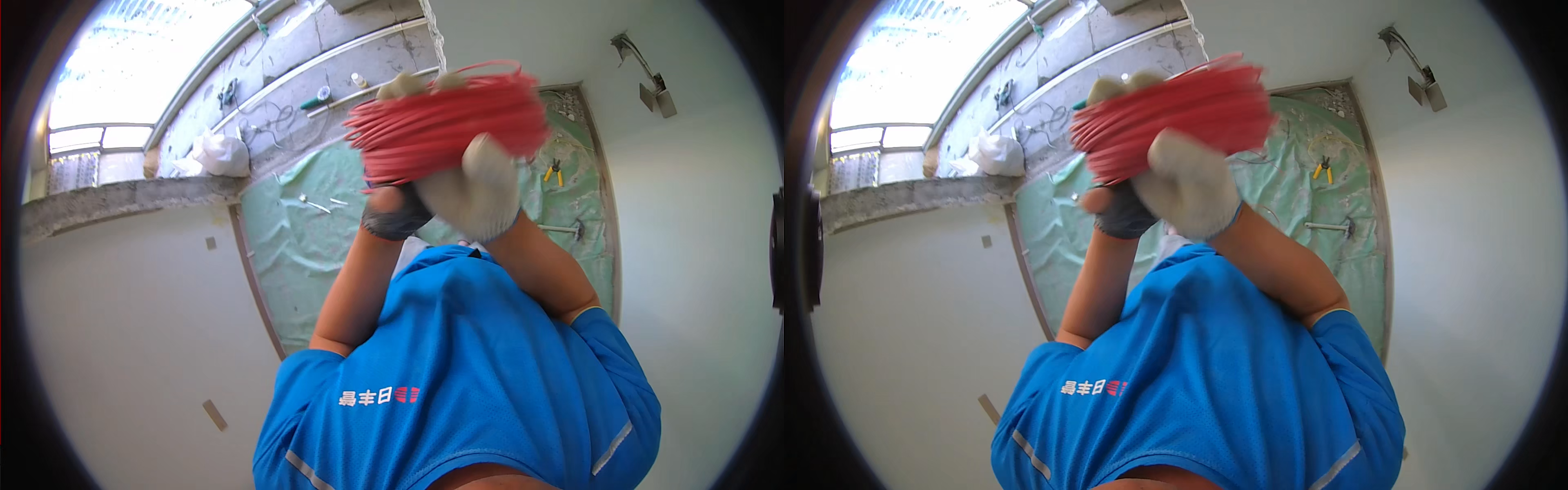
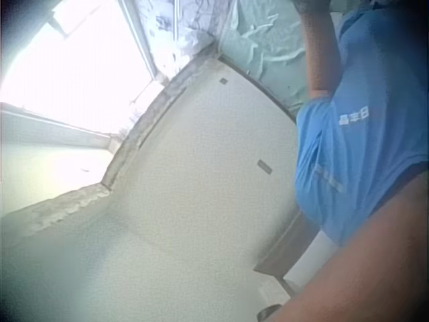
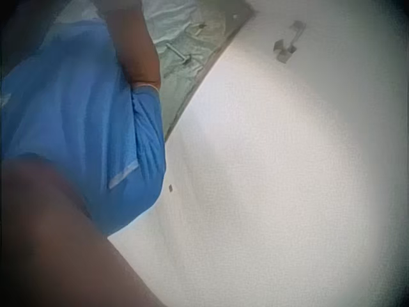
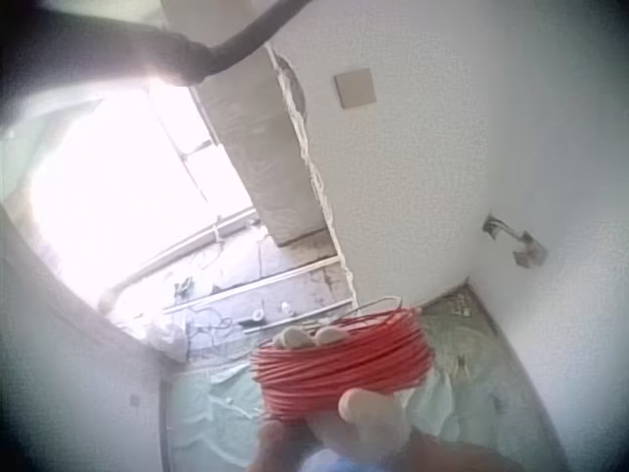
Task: Connecting wires in a ceiling electrical box and winding wire coils on the floor.
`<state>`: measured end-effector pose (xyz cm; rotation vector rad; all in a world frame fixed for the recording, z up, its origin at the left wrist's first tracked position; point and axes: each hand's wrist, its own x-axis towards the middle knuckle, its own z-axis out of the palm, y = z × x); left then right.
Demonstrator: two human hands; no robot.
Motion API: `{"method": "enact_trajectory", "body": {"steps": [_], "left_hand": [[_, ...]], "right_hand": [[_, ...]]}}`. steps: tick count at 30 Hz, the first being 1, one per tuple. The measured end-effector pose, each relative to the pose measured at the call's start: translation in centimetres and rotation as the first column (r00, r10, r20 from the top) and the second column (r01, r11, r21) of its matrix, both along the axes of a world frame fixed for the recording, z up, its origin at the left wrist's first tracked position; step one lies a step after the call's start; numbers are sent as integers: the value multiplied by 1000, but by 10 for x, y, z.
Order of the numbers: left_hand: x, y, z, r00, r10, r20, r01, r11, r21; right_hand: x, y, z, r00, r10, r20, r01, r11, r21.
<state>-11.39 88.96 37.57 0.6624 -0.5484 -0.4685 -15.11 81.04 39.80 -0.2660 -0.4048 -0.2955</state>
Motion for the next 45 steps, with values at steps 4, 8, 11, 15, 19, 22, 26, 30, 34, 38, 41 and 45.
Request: {"method": "enact_trajectory", "body": {"steps": [4, 8, 11, 15, 19, 22, 26, 30, 34, 38, 41, 45], "left_hand": [[16, 16, 31, 988, -132, -76, 120, 982, -145], [19, 30, 72, 971, 201, -128, -221, 960, -170], [79, 102, 96, 965, -172, 200, 228, 925, -304], [47, 135, 170, 916, -373, 147, 400, 852, -336], [51, 144, 184, 866, -495, 76, 500, 861, -89], [43, 145, 195, 868, -494, 49, 496, 862, -108], [43, 166, 200, 859, -508, 64, 512, 848, -138], [30, 176, 197, 902, -427, 68, 432, 887, -162], [31, 182, 195, 935, -349, 55, 354, 925, -141], [32, 204, 191, 926, -377, 22, 377, 920, -103], [29, 211, 185, 906, -422, 12, 420, 899, -124], [22, 199, 180, 882, -472, -9, 470, 880, -67]], "right_hand": [[-21, 29, 1, 999, 38, 34, -33, 990, -137], [-46, 29, 3, 893, 450, -1, -441, 873, -208], [-62, -41, -25, 651, 716, -253, -527, 187, -829], [-75, -53, -85, 876, 46, -480, -469, 312, -826], [-50, -14, -111, 905, -202, -375, -321, 257, -911], [-20, 18, -114, 857, -486, 172, 166, -56, -985], [9, 60, -113, 984, -160, -74, -39, 211, -977], [8, 97, -103, 992, -115, 48, 90, 387, -918], [10, 107, -90, 985, -162, 55, 101, 295, -950], [26, 67, -94, 951, 252, -178, -277, 439, -855], [33, 41, -95, 901, 413, -136, -321, 421, -848], [69, 47, -87, 801, 290, -524, -557, 681, -475]]}}
